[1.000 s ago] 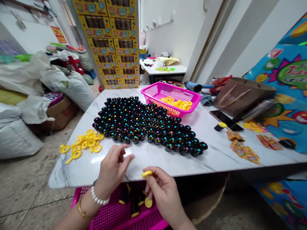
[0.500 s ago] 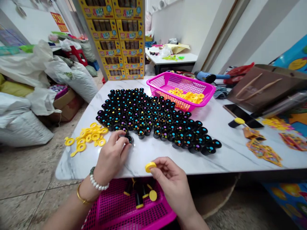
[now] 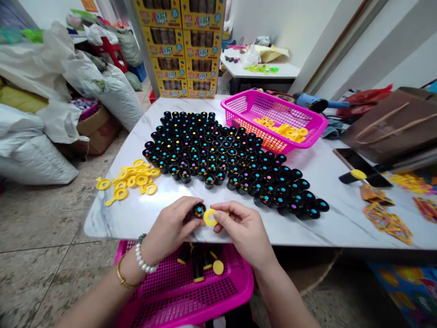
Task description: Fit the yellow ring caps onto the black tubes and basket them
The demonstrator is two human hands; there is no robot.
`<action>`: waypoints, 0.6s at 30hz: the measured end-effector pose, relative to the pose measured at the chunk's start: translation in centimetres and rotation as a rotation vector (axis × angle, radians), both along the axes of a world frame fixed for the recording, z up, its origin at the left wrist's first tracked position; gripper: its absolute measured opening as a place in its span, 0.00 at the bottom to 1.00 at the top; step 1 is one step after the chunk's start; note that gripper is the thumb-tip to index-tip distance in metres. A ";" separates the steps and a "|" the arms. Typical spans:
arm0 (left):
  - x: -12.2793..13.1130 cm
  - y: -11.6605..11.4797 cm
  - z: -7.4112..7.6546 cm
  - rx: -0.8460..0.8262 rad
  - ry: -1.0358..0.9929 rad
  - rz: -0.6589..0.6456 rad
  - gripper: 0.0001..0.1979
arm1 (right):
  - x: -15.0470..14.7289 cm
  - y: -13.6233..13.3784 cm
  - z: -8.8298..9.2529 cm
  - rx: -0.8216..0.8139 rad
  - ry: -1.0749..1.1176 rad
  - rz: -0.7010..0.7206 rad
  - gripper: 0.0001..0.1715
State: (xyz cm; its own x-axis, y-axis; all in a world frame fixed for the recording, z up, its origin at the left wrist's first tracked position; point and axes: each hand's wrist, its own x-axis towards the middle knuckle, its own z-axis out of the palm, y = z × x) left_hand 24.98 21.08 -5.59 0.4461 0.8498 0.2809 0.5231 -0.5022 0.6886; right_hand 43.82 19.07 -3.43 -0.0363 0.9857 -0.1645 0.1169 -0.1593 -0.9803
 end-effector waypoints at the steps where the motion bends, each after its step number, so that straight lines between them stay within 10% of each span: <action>1: 0.0 0.1 -0.1 -0.009 -0.014 0.008 0.17 | -0.3 0.4 0.2 -0.008 -0.004 0.029 0.14; 18: 0.0 0.7 0.6 -0.123 0.022 0.028 0.10 | -2.0 2.7 0.0 -0.012 -0.101 0.107 0.14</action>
